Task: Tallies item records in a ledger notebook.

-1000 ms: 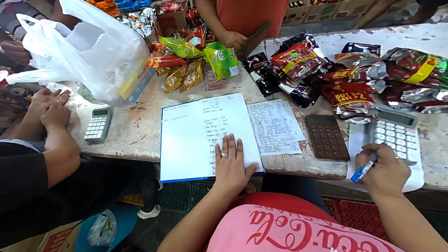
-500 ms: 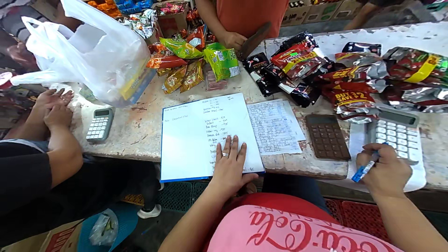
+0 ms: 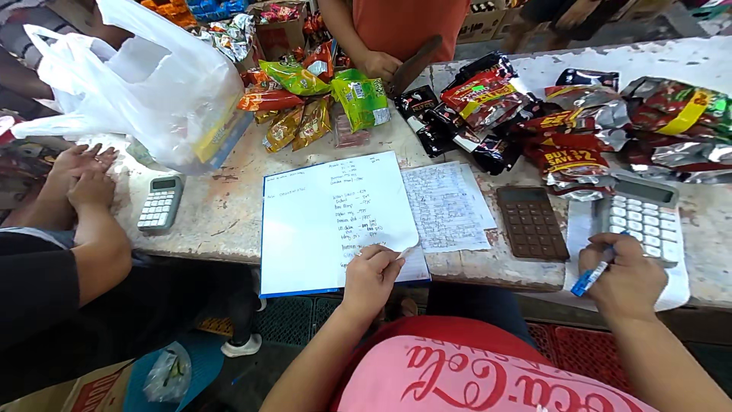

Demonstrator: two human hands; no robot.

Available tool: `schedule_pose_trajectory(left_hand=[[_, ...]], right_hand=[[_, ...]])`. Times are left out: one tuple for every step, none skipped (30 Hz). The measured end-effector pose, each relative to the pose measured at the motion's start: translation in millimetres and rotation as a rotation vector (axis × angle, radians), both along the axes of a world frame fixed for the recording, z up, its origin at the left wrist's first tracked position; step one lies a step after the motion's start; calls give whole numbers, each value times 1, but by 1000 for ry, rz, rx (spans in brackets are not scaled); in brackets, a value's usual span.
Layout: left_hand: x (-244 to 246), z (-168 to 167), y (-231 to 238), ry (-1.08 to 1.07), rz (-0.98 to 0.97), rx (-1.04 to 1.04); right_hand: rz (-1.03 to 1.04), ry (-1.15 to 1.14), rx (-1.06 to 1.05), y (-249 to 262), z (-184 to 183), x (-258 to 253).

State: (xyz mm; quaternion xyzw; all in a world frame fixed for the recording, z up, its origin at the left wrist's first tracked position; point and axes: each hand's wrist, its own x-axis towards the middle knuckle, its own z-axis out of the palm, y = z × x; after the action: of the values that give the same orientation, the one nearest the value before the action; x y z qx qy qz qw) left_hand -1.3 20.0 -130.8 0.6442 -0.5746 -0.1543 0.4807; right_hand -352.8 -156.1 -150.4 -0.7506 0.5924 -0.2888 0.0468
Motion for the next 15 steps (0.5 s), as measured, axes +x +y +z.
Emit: schedule_pose_trajectory(left_hand=[[-1, -1, 0, 4, 1, -1], [-1, -1, 0, 8, 4, -3], [-1, -1, 0, 18, 4, -2], [-1, -1, 0, 34, 2, 0], [-1, -1, 0, 44, -4, 1], [0, 0, 1, 44, -11, 0], [1, 0, 1, 36, -18, 0], [1, 1, 1, 26, -25, 6], [1, 1, 1, 17, -31, 12], [1, 2, 1, 13, -35, 14], [1, 2, 0, 15, -39, 18], [1, 2, 0, 19, -40, 21], [1, 2, 0, 24, -40, 24], [1, 1, 0, 28, -38, 25], [1, 1, 0, 30, -36, 26]], right_hand=[[-2, -2, -3, 0, 0, 0], [-3, -2, -10, 0, 0, 0], [-4, -3, -12, 0, -1, 0], [-6, 0, -12, 0, -1, 0], [-7, 3, -10, -1, -1, 0], [-8, 3, -13, -1, -1, 0], [-8, 4, -20, -1, -1, 0], [-8, 6, -29, -1, -1, 1], [-7, 7, -29, 0, -1, 1], [-4, 6, -26, 0, 0, 2], [-3, 6, -22, 0, 0, 2], [-3, 6, -23, 0, 0, 2], [-5, 9, -26, 0, 0, 2], [-8, 12, -28, 0, 0, 1], [-9, 13, -28, -1, -1, 1]])
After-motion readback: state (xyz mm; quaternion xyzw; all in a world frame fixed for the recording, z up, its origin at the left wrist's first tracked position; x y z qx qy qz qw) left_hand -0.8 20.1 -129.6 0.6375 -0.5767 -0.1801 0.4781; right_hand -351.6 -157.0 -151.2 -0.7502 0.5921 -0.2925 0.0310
